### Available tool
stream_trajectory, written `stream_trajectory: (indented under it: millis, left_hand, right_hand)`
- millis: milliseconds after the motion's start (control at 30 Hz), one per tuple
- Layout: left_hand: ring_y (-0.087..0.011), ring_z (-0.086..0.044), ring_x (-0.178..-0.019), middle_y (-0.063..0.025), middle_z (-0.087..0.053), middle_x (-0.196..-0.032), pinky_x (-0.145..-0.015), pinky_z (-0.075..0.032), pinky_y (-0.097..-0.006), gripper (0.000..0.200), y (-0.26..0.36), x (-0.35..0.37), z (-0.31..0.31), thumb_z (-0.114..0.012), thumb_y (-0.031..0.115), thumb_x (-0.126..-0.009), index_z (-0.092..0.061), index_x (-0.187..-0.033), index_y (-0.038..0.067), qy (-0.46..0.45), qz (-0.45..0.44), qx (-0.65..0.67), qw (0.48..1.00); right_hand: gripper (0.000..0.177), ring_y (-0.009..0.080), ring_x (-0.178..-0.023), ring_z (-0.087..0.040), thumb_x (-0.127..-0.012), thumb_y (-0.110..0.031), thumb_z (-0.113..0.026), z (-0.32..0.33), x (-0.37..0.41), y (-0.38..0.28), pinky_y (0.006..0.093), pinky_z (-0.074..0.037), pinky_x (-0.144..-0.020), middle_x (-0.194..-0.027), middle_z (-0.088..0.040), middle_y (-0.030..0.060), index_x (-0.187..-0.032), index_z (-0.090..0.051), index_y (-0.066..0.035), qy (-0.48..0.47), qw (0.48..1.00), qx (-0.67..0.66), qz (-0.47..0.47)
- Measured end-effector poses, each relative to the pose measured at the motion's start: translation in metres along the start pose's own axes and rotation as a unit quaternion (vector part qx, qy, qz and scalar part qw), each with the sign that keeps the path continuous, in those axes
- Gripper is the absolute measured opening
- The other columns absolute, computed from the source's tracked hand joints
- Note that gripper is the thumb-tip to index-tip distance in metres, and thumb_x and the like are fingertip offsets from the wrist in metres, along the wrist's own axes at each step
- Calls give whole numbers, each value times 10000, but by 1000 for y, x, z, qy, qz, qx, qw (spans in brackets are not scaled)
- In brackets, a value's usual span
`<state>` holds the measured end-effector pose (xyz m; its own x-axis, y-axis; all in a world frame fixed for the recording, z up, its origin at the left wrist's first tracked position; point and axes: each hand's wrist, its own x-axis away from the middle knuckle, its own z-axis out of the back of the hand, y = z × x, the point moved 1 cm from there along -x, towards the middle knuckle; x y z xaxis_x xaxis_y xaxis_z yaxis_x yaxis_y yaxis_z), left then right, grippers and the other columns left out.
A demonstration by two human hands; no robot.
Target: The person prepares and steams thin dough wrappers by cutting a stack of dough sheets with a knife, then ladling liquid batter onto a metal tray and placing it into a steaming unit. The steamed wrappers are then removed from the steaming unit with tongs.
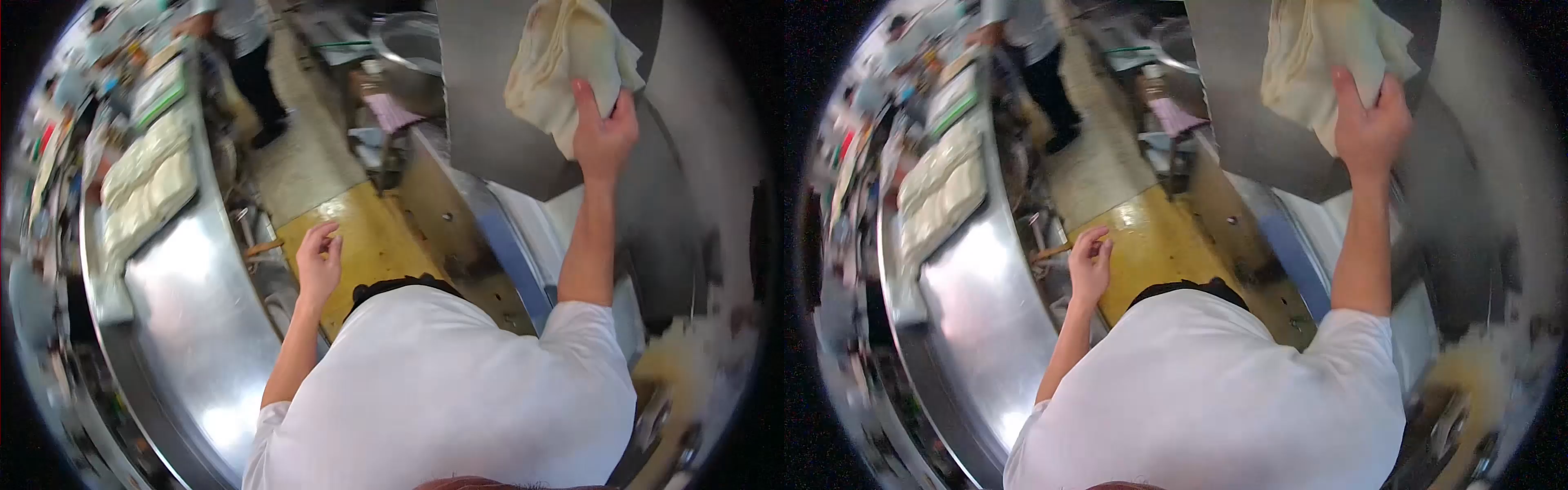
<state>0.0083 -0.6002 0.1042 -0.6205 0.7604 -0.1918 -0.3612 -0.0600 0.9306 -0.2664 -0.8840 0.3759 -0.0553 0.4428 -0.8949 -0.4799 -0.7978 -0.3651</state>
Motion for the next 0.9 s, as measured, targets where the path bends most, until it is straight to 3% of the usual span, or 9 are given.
stream_trajectory:
  millis: [67, 233, 300, 433, 533, 600, 733, 800, 900]
  left_hand:
    - [-151, -655, -841, -109, -666, -1143, -759, -536, -269, 218, -2, 10, 29, -662, 0, -919, -664, -1136, 7, 59, -26, 10, 998]
    - [-149, -654, -836, -113, -670, -1094, -743, -537, -267, 214, 3, 46, 94, -653, -37, -899, -661, -1111, -7, 194, 8, -30, 980]
    - [-151, -655, -827, -111, -674, -1082, -740, -534, -264, 211, -1, 66, 110, -636, -47, -896, -662, -1101, -8, 245, 19, -44, 968]
    - [-165, -656, -747, -125, -676, -1063, -679, -538, -279, 199, -9, 104, 125, -642, -67, -877, -667, -1067, -13, 364, 45, -68, 928]
    - [-162, -650, -727, -128, -674, -1063, -676, -538, -279, 199, -16, 130, 130, -633, -66, -879, -666, -1068, -12, 436, 84, -81, 892]
    - [-160, -648, -727, -127, -672, -1059, -671, -535, -278, 199, -11, 143, 131, -633, -63, -880, -667, -1069, -10, 471, 117, -95, 869]
    - [-151, -640, -716, -119, -665, -1041, -653, -526, -272, 199, -6, 160, 129, -638, -51, -880, -669, -1072, -6, 548, 173, -114, 811]
    - [-149, -637, -709, -114, -665, -1029, -649, -522, -270, 195, -4, 165, 125, -638, -44, -884, -671, -1072, -3, 579, 191, -130, 782]
    - [-130, -626, -710, -96, -659, -1004, -658, -517, -261, 186, 4, 164, 117, -638, -32, -896, -671, -1077, -6, 609, 233, -149, 743]
  right_hand:
    - [340, 259, -641, -601, -812, -290, -825, -34, 11, -35, 363, -485, -647, -769, -656, 150, -865, -646, -6, -59, 998, -32, 10]
    - [328, 280, -592, -580, -817, -257, -820, -124, 37, -125, 364, -463, -581, -725, -611, 146, -807, -598, -16, -205, 968, -131, 63]
    - [317, 323, -599, -567, -803, -225, -813, -162, 53, -154, 382, -458, -567, -692, -577, 139, -770, -568, -27, -256, 939, -166, 158]
    - [293, 369, -640, -589, -790, -203, -799, -229, 92, -228, 423, -471, -576, -695, -573, 153, -785, -555, -41, -348, 884, -210, 230]
    - [277, 397, -716, -630, -784, -215, -786, -286, 137, -278, 462, -494, -612, -740, -609, 178, -843, -572, -48, -396, 819, -295, 293]
    - [277, 418, -786, -653, -794, -246, -767, -318, 173, -305, 497, -514, -676, -800, -651, 189, -885, -588, -54, -476, 758, -324, 305]
    - [282, 439, -790, -632, -783, -250, -777, -376, 249, -350, 505, -492, -689, -788, -643, 210, -844, -593, -45, -542, 681, -383, 308]
    - [272, 436, -828, -646, -789, -269, -754, -398, 281, -371, 510, -505, -737, -828, -668, 210, -875, -623, -46, -620, 620, -364, 314]
    - [285, 436, -864, -659, -789, -291, -726, -427, 317, -404, 507, -516, -780, -882, -685, 225, -906, -647, -44, -665, 571, -345, 336]
